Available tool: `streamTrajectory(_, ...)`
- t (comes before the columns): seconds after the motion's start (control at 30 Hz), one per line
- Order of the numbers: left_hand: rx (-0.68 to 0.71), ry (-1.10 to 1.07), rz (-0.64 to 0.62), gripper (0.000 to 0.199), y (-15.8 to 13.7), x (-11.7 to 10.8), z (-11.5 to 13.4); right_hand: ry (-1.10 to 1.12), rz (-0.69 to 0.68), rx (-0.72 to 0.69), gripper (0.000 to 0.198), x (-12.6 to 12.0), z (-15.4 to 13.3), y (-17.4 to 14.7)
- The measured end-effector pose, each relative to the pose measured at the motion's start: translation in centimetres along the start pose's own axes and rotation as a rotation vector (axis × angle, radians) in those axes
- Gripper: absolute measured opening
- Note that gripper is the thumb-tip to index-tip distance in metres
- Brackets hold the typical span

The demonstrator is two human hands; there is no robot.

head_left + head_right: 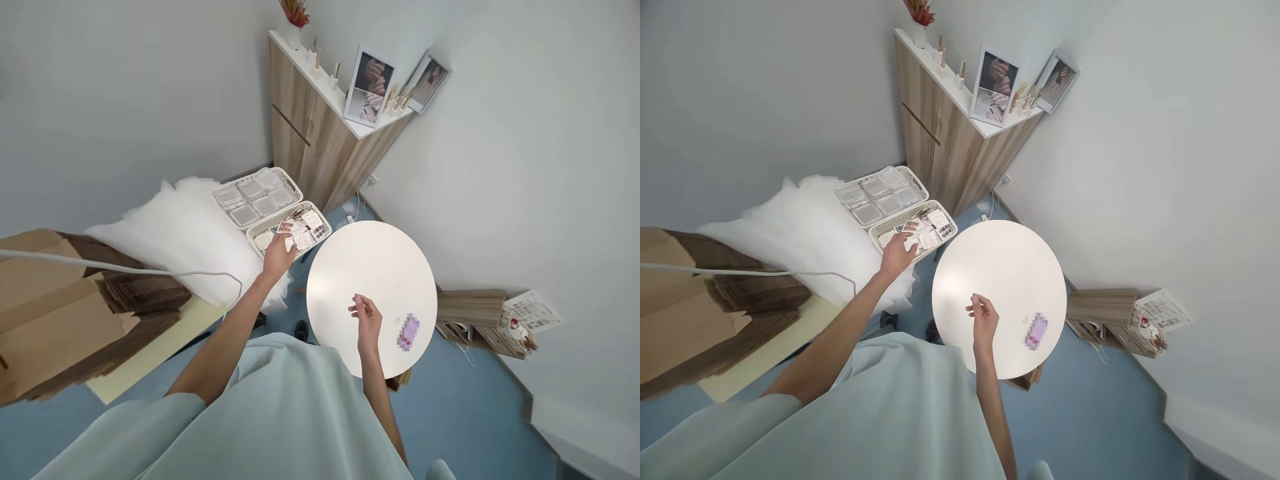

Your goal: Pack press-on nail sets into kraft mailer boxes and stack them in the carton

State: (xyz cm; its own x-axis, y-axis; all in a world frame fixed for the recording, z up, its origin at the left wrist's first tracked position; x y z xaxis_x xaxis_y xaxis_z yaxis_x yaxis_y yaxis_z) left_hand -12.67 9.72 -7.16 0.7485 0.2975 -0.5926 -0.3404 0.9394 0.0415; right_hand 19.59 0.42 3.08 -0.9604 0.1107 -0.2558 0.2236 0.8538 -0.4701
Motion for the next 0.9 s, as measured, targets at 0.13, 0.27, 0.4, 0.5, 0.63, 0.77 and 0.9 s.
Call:
streamTrajectory(0.13, -0.007, 0.045, -0.142, 0.049, 5.0, 1.2, -2.6, 0.020, 0.121, 0.044, 0.052, 1.3, 0.6, -2.1)
streamTrajectory(0.27, -0.021, 0.048, -0.247, 0.047, 8.0, 2.0, -5.1, 0.046, 0.245, 0.072, 0.052, 2.5, 1.3, -4.4)
streamTrajectory(0.4, -0.006, 0.082, -0.369, 0.046, 9.0, 2.7, -6.4, 0.081, 0.387, 0.083, 0.050, 3.2, 1.9, -6.9)
streamTrajectory(0.5, 0.005, 0.171, -0.468, 0.041, 8.7, 3.2, -7.0, 0.094, 0.427, 0.102, 0.048, 3.5, 2.3, -8.2)
streamTrajectory(0.63, 0.123, 0.242, -0.435, 0.043, 8.6, 3.4, -7.1, 0.105, 0.443, 0.106, 0.050, 3.4, 2.3, -8.8)
streamTrajectory(0.77, 0.193, 0.281, -0.455, 0.056, 9.0, 3.8, -6.9, 0.109, 0.390, 0.093, 0.056, 3.2, 1.6, -8.7)
streamTrajectory(0.9, 0.162, 0.335, -0.540, 0.060, 9.4, 4.1, -7.1, 0.103, 0.366, 0.056, 0.055, 2.7, 0.9, -8.7)
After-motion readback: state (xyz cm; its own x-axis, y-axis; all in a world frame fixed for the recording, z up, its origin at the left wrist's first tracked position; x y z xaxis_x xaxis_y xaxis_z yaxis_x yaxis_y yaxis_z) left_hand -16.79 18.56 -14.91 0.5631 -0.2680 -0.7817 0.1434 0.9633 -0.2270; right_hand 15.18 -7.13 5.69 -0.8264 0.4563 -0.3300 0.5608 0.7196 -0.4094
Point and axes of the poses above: each hand's wrist, its own y-axis towards the middle knuckle, its own x-axis out of the palm, z = x × y, the point moved 4 cm from there along y, towards the middle knuckle, and after that the axes turned 12 degrees about x, right-handed, at the moved point
